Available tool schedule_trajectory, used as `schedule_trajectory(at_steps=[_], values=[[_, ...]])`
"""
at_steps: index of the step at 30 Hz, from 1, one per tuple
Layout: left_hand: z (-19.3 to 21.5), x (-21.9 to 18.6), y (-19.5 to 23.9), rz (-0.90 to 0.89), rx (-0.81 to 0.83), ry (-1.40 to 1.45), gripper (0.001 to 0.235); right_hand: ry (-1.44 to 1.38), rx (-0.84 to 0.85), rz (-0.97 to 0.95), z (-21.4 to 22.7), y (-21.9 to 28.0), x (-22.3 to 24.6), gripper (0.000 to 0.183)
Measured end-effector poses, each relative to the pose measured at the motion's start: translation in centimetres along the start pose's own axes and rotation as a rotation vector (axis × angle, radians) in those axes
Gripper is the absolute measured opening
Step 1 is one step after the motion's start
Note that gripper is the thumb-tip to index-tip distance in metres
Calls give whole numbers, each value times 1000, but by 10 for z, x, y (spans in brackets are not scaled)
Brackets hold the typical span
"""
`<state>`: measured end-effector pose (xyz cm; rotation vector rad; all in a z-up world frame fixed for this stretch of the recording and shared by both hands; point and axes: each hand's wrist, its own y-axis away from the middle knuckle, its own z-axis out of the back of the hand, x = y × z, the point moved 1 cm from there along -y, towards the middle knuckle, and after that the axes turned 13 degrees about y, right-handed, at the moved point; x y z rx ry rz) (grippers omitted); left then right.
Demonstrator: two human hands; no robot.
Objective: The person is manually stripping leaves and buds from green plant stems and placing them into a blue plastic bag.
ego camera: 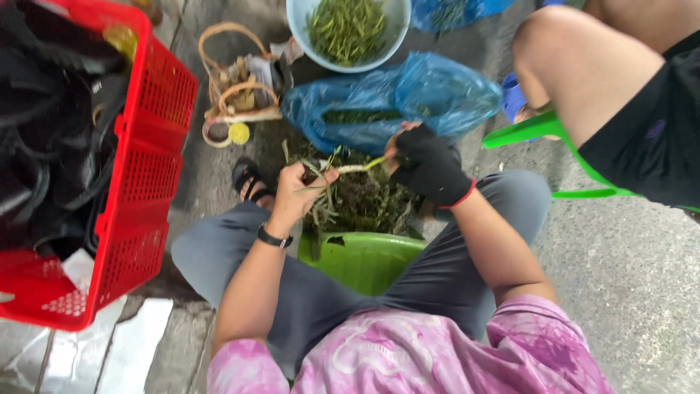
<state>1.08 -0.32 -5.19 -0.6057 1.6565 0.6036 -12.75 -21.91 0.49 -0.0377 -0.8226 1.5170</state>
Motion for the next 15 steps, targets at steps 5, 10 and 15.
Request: schedule_trajectory(at_steps=[5,10,15], values=[[5,-6,6,13,22,-129,52,-42,68,12,-2,1,12,15],[7,-16,3,51,11,-55,60,-117,13,-80,5,3,6,11],[2,-5,3,50,-6,-37,44,-317,31,-269,3,2,3,13]])
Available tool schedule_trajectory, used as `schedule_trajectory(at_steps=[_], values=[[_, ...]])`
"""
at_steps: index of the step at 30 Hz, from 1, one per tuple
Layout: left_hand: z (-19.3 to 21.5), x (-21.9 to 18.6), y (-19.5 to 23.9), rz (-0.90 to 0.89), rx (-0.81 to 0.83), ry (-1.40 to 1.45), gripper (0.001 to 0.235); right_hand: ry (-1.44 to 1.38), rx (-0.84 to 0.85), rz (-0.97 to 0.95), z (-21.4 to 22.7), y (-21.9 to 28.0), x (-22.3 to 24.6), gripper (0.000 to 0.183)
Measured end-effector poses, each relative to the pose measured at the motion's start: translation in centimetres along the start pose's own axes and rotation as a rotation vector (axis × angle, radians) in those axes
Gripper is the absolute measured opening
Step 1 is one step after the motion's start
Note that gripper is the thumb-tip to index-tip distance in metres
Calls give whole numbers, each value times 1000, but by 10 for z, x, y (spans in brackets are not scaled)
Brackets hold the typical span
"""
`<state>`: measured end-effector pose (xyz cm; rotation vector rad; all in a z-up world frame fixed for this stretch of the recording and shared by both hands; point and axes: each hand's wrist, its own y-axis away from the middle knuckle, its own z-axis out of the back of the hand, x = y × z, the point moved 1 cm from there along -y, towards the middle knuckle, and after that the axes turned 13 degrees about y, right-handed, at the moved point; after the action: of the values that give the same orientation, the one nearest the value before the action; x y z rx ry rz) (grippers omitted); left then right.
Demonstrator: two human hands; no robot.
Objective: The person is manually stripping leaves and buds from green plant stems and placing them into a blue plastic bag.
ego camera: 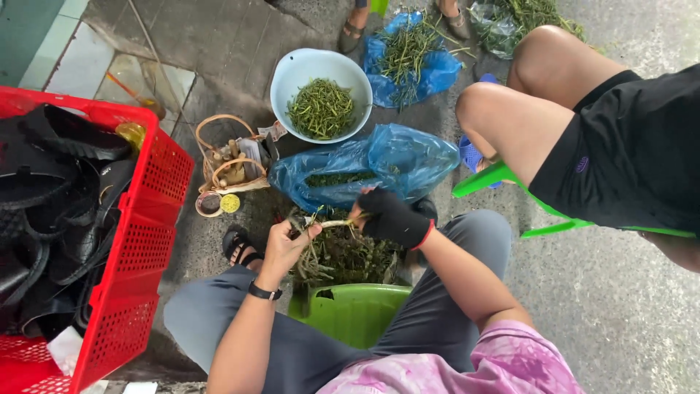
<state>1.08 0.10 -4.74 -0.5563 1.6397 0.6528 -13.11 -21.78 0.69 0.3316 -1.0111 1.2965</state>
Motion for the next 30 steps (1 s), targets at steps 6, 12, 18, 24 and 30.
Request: schedule_trajectory(at_steps=[6,12,18,24,30], values=[[-31,-52,6,59,-20,65,40,-42,14,109,-21,6,-1,27],[11,8,-5,-37,-50,-35,19,-204,-74,-283,12,-5,11,21],[12,-37,-1,-10,-205,120,20,-238,-107,-309,14,18,-44,26],[10,-27,-6,-220,-247,235,18,805,437,-37,-3,20,-16,39],[-1,-46,-11,-404,-326,98,16,755,421,77,-13,13,17,45]])
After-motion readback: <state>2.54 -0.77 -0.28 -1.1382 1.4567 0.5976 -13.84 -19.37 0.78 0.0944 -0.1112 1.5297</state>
